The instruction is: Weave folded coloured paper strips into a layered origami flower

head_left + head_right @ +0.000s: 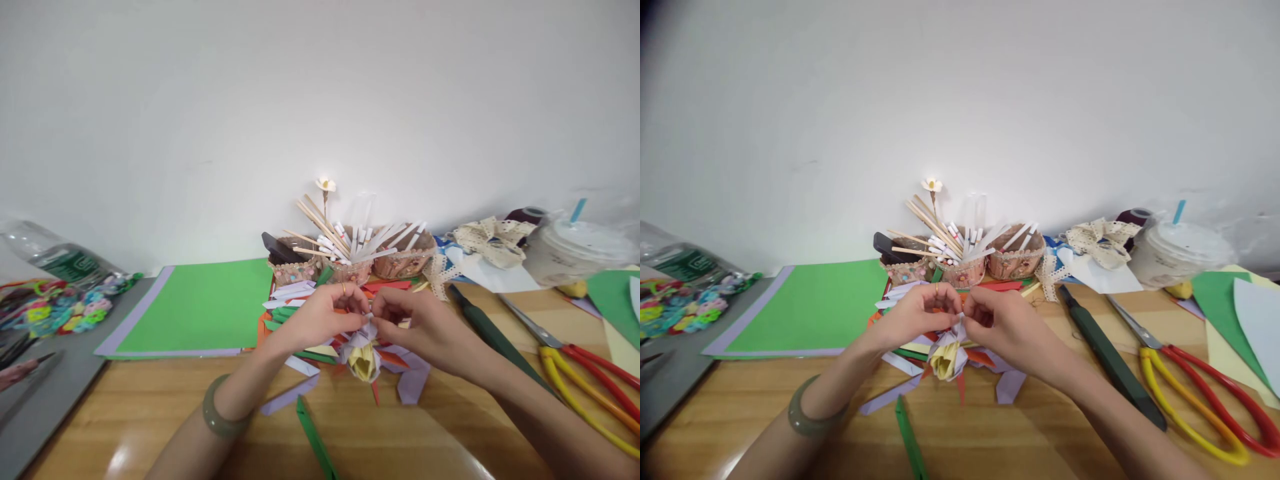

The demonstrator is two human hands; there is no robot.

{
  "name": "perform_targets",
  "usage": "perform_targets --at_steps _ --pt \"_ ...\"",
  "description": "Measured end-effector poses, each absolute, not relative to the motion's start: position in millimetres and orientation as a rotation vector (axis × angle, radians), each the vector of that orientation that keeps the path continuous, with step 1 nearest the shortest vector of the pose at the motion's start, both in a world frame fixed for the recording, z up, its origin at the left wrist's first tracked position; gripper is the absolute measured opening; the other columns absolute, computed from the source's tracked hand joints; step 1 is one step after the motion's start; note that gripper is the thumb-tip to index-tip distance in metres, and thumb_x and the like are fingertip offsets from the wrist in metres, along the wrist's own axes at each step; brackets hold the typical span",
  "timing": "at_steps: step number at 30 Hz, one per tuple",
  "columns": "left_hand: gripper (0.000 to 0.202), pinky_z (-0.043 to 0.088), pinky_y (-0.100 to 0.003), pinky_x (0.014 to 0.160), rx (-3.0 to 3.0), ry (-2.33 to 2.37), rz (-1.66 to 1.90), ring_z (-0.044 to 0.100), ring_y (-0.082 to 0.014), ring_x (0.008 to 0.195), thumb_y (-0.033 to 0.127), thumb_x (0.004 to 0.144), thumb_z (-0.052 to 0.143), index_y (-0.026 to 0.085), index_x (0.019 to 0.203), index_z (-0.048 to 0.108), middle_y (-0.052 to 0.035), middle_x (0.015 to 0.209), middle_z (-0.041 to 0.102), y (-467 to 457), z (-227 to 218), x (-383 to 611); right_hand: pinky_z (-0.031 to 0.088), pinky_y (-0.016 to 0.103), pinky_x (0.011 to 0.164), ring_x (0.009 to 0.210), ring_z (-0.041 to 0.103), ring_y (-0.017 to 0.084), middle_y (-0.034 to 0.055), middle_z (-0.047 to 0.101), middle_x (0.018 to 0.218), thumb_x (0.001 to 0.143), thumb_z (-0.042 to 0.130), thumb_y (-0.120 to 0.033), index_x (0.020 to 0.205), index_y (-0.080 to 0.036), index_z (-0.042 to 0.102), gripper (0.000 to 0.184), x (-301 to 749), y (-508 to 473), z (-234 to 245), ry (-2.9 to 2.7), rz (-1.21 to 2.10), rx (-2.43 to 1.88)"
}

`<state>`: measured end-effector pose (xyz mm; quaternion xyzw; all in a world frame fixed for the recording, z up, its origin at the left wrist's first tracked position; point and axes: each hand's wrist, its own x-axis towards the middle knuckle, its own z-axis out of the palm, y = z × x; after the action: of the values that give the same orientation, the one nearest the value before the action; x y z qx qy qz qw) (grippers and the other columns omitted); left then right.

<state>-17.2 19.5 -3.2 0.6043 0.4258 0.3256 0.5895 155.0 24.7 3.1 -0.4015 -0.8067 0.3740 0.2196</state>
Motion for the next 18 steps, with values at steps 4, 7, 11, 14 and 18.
perform_targets --at_steps 4,7,11,14,18 --pt "0.008 0.038 -0.02 0.053 1.554 1.136 0.87 0.048 -0.0088 0.058 0.013 0.068 0.054 0.016 0.074 0.058 0.0033 0.063 0.053 21.5 -11.1 -16.1 0.035 0.024 0.05 0.052 0.052 0.014 0.0026 0.06 0.06 0.077 0.048 -0.019 0.068 -0.017 0.054 0.011 150.6 23.2 -2.1 -2.31 0.507 -1.203" --pt "0.005 0.041 -0.021 0.059 1.555 1.171 0.941 0.051 -0.0101 0.064 0.019 0.071 0.057 0.015 0.073 0.059 0.0012 0.069 0.057 22.5 -12.2 -15.2 0.042 0.023 0.056 0.061 0.057 0.014 0.0019 0.063 0.068 0.079 0.048 -0.022 0.075 -0.018 0.055 0.009 152.7 28.8 -3.5 -2.226 0.814 -1.125" --pt "0.011 0.044 -0.022 0.064 1.505 1.188 0.968 0.055 -0.0109 0.068 0.022 0.068 0.062 0.015 0.076 0.059 -0.0006 0.074 0.06 23.9 -11.1 -15.3 0.043 0.024 0.055 0.061 0.056 0.013 0.0008 0.061 0.066 0.078 0.051 -0.026 0.072 -0.017 0.055 0.011 157.2 37.9 -4.7 -2.121 1.161 -1.163" --pt "0.014 0.045 -0.021 0.059 1.47 1.199 0.885 0.055 -0.0108 0.066 0.019 0.066 0.063 0.014 0.079 0.06 -0.001 0.074 0.061 25.3 -10.4 -16.4 0.042 0.024 0.055 0.06 0.054 0.013 0.0 0.059 0.064 0.076 0.052 -0.025 0.068 -0.017 0.055 0.012 157.9 39.9 -5.4 -2.1 1.157 -1.181" --pt "0.008 0.045 -0.019 0.054 1.416 1.237 0.826 0.055 -0.0097 0.063 0.012 0.065 0.06 0.013 0.073 0.059 -0.001 0.069 0.06 26.6 -9.2 -17.3 0.041 0.024 0.056 0.059 0.052 0.012 -0.0014 0.057 0.061 0.074 0.053 -0.022 0.065 -0.017 0.054 0.01 156.7 37.3 -3.1 -2.057 1.148 -1.169"
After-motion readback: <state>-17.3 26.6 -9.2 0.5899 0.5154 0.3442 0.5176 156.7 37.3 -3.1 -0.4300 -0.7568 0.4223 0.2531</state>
